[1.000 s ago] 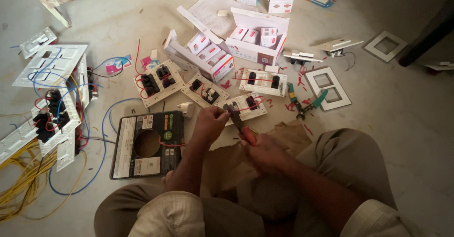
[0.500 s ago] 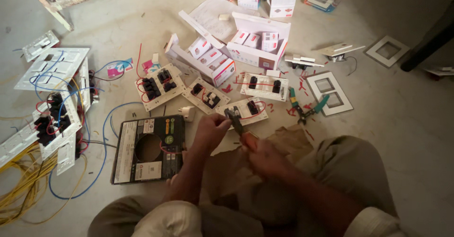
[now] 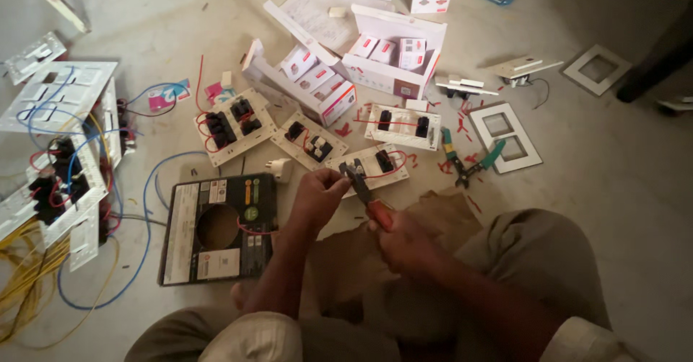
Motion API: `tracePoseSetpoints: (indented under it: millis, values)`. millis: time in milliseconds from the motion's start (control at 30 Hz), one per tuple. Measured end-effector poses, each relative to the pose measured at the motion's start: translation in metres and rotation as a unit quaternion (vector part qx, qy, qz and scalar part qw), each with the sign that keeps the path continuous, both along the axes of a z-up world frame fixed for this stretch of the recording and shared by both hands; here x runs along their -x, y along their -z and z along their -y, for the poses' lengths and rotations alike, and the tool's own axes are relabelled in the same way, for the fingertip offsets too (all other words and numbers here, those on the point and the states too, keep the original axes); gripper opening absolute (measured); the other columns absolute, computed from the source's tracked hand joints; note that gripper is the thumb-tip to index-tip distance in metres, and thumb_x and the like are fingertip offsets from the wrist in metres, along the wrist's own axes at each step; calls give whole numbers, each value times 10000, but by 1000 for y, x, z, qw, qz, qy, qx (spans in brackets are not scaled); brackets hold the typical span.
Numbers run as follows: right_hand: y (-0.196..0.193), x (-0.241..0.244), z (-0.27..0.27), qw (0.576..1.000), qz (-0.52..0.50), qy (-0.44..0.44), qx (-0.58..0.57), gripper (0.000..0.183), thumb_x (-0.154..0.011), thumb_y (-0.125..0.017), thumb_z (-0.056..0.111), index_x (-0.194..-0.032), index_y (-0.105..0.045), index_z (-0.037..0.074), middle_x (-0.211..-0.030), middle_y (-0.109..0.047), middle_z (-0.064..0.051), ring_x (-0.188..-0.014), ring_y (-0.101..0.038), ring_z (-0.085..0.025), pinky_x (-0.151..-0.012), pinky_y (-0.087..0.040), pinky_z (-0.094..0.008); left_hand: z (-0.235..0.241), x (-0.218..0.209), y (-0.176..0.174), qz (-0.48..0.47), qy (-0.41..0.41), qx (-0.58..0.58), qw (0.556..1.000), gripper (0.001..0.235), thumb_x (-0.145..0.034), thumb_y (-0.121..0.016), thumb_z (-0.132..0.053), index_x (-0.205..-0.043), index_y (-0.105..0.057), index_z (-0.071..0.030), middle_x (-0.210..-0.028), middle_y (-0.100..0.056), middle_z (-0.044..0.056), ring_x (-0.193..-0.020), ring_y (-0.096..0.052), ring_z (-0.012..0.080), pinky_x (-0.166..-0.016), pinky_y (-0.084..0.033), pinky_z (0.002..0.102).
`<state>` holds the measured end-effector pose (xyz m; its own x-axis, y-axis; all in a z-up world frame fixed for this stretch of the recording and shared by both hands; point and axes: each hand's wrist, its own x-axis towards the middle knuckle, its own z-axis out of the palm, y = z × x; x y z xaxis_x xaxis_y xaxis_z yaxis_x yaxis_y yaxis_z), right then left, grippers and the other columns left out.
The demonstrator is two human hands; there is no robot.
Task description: The person connects wires to electrical switches on a panel using a screwdriver and pliers, then fits various cover plates onto the switches.
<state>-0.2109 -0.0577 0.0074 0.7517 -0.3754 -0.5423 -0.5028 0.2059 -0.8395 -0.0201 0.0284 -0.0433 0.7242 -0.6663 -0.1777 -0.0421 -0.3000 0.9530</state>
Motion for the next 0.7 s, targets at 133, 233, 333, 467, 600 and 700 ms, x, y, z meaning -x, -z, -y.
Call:
tracePoseSetpoints:
  millis: [133,233,333,467,600,700]
  values:
    - [-7,-3,1,998,-15,11,-55,154,-977,-576,287,-1050,-576,150,-555,-402,-11,-413,-395,-152,-385,-329,-345,-2,-3,-1,-14,-9,15,1000,236,-896,-753,-216,-916,-741,19,-721,-678,14,-626,-565,94,-557,-460,291]
    - [-4,-5,10,987,-43,28,-152,284,-954,-602,302,-1200,-637,165,-642,-534,-51,-488,-515,-175,-452,-446,-357,-5,-4,-6,-21,-39,16,999,275,-894,-743,-283,-957,-748,-15,-752,-693,4,-663,-587,90,-605,-486,284]
    - [-9,-8,24,978,-37,-16,-203,402,-943,-612,321,-1274,-609,92,-809,-694,-90,-637,-663,-200,-570,-575,-375,-11,-11,-12,-29,-131,-37,990,322,-904,-715,-346,-993,-759,-40,-784,-716,21,-698,-635,132,-666,-524,313]
    - [-25,13,44,981,65,-115,-140,465,-940,-666,274,-1340,-612,42,-973,-764,-92,-830,-732,-158,-727,-610,-324,-15,-20,-19,116,-147,-208,960,406,-927,-729,-403,-972,-783,-4,-839,-730,105,-748,-681,233,-743,-539,382]
    - [-28,17,67,951,208,-36,-226,549,-868,-705,169,-1383,-542,70,-902,-674,-60,-712,-636,-144,-585,-530,-302,-20,-2,-24,471,-112,-88,870,319,-745,-703,-106,-1057,-739,-48,-968,-724,172,-853,-704,327,-759,-566,412]
    - [-28,28,79,909,256,121,-305,571,-878,-696,262,-1399,-536,94,-854,-596,30,-640,-547,-86,-501,-463,-239,2,4,-16,250,81,-42,964,409,-775,-600,23,-1161,-723,-33,-879,-737,119,-783,-720,270,-720,-576,371]
